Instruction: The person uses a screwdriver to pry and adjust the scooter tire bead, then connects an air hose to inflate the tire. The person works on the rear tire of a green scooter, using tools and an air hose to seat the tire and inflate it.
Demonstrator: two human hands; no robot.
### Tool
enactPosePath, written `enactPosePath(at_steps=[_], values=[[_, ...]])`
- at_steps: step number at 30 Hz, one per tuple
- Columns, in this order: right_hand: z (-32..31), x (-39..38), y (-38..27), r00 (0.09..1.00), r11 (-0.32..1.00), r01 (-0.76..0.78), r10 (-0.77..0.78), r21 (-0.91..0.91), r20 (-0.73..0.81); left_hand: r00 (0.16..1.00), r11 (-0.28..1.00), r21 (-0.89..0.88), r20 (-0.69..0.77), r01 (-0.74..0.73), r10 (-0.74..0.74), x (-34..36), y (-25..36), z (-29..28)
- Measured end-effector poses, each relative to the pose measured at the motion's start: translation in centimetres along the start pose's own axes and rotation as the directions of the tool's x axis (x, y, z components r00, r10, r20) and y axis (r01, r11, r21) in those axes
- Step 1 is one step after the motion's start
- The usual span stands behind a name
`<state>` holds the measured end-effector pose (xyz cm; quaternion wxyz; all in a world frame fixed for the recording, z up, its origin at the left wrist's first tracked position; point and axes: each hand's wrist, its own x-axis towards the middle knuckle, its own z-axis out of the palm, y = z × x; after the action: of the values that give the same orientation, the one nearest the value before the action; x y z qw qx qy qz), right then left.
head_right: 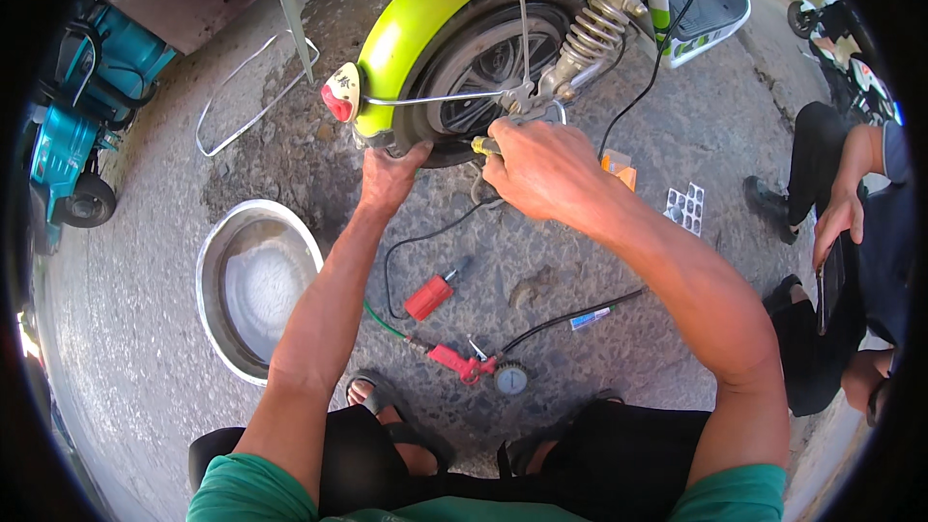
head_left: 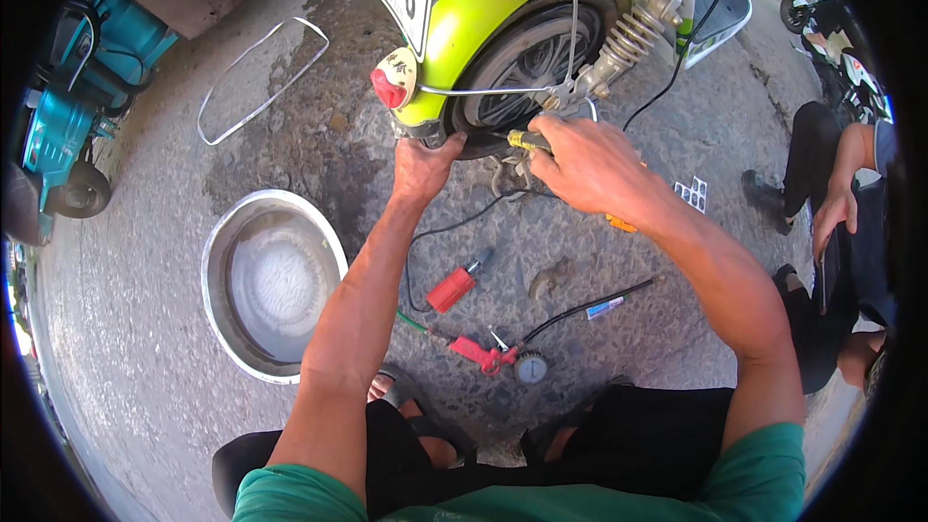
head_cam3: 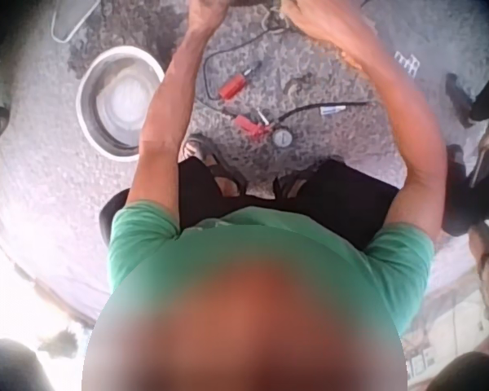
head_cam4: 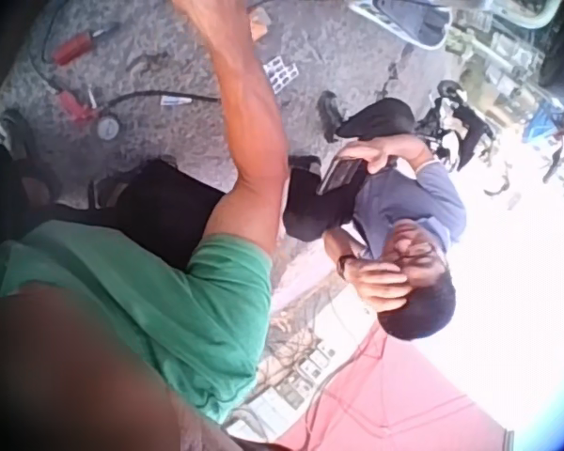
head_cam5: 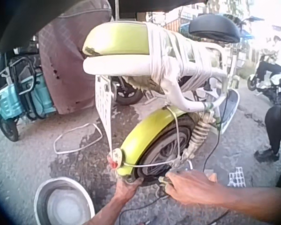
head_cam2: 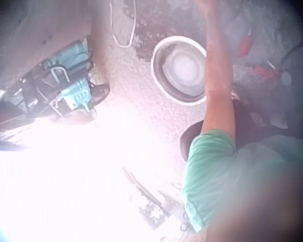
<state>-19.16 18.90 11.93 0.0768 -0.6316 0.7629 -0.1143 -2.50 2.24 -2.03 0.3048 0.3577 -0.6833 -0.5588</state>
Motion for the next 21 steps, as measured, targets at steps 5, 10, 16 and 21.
enactPosePath(at_steps=[5,10,16,21], values=[[-0.6,2.0,-0.5,0.991,0.997,-0.046,0.054,-0.065,0.121,0.999,0.998,-0.032,-0.033,-0.045,0.044,0.0,-0.1,0.1],[-1.3,3.8,-0.4,0.977,0.995,-0.069,0.081,-0.07,0.196,0.997,0.998,-0.025,-0.048,-0.061,0.06,-0.2,0.1,0.1],[-0.9,4.7,0.4,0.968,0.993,-0.122,0.118,0.004,0.224,0.997,0.997,-0.047,-0.048,-0.057,0.055,-0.1,0.1,0.2],[0.0,3.8,0.3,0.964,0.99,-0.14,0.135,0.006,0.227,0.993,0.978,-0.173,-0.062,-0.114,0.104,-0.2,0.2,0.6]])
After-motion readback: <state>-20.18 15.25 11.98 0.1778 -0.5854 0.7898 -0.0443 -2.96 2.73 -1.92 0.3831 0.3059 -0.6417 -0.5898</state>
